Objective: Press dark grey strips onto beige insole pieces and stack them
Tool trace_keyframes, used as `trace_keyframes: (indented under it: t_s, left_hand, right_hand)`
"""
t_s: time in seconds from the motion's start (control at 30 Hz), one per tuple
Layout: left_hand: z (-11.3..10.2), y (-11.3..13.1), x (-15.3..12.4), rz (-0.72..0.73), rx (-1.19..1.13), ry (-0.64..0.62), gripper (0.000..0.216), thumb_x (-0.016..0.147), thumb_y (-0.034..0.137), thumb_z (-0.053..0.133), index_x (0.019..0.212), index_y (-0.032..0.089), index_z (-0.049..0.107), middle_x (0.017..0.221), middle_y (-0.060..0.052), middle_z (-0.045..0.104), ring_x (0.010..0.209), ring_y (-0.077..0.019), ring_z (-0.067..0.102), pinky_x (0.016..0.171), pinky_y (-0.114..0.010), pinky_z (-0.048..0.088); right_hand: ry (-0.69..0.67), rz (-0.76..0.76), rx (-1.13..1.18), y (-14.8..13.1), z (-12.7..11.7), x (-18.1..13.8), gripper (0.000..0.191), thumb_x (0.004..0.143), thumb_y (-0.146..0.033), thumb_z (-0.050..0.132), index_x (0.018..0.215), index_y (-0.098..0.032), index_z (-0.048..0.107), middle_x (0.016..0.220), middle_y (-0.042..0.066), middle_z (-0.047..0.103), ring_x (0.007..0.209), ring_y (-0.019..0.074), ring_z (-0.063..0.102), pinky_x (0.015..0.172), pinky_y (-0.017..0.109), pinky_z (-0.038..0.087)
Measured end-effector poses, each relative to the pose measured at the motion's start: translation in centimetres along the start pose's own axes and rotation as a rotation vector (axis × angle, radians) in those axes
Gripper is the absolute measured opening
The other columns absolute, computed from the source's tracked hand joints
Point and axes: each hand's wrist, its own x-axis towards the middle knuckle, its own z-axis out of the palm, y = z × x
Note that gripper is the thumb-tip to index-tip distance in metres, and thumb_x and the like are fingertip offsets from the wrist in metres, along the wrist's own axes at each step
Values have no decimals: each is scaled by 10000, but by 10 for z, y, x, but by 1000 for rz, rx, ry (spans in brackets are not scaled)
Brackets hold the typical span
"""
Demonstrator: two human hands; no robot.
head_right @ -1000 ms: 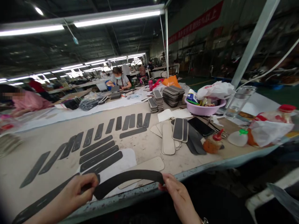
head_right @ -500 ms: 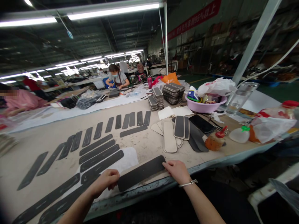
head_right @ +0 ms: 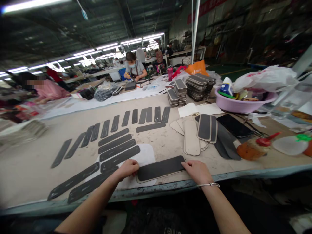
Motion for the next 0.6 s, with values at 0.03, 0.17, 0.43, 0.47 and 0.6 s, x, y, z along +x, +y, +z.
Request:
trace_keyframes:
  t_s: [0.03, 0.17, 0.43, 0.47, 0.6]
  left_hand:
    - [0, -1, 0, 4, 13, 1, 128, 645, 197, 447, 584, 143, 546, 511, -8, 553, 480, -118, 518, 443, -204, 343]
    - [-1, -4, -1, 27, 70, 13, 168, 704, 274, 511, 635, 142, 589, 537, 0, 569, 531, -130, 552, 494, -213, 376]
    - [-1, 5, -8, 84, 244, 64, 227, 754, 348, 575, 629, 159, 591, 481, 21, 543, 539, -136, 546, 557, -225, 361]
    - [-1, 6, -8, 96, 267, 75, 226, 763, 342, 569, 629, 161, 589, 490, 16, 549, 552, -141, 551, 567, -230, 359]
    - [2, 5, -6, 131, 339, 127, 192, 779, 316, 570, 666, 162, 592, 597, -13, 600, 652, -169, 571, 608, -244, 346]
  right_hand:
    - [-12, -1, -17, 2, 1, 1, 438, 868, -526, 426, 613, -228, 620, 671, 28, 609, 708, 209, 557, 615, 278, 311]
    - [-54, -17, -94, 10, 6, 7, 427, 876, -556, 395, 714, -264, 661, 758, 20, 639, 777, 223, 577, 654, 288, 337]
    - [-38, -37, -205, 2, 3, 4, 401, 893, -531, 396, 709, -266, 634, 715, 18, 624, 742, 219, 573, 653, 288, 335]
    - [-30, -37, -205, -1, 2, 3, 399, 896, -520, 401, 693, -261, 625, 702, 15, 617, 727, 211, 569, 647, 283, 332]
    - [6, -23, -193, -10, 0, 3, 378, 894, -476, 434, 648, -237, 593, 664, 15, 594, 690, 191, 550, 623, 270, 312]
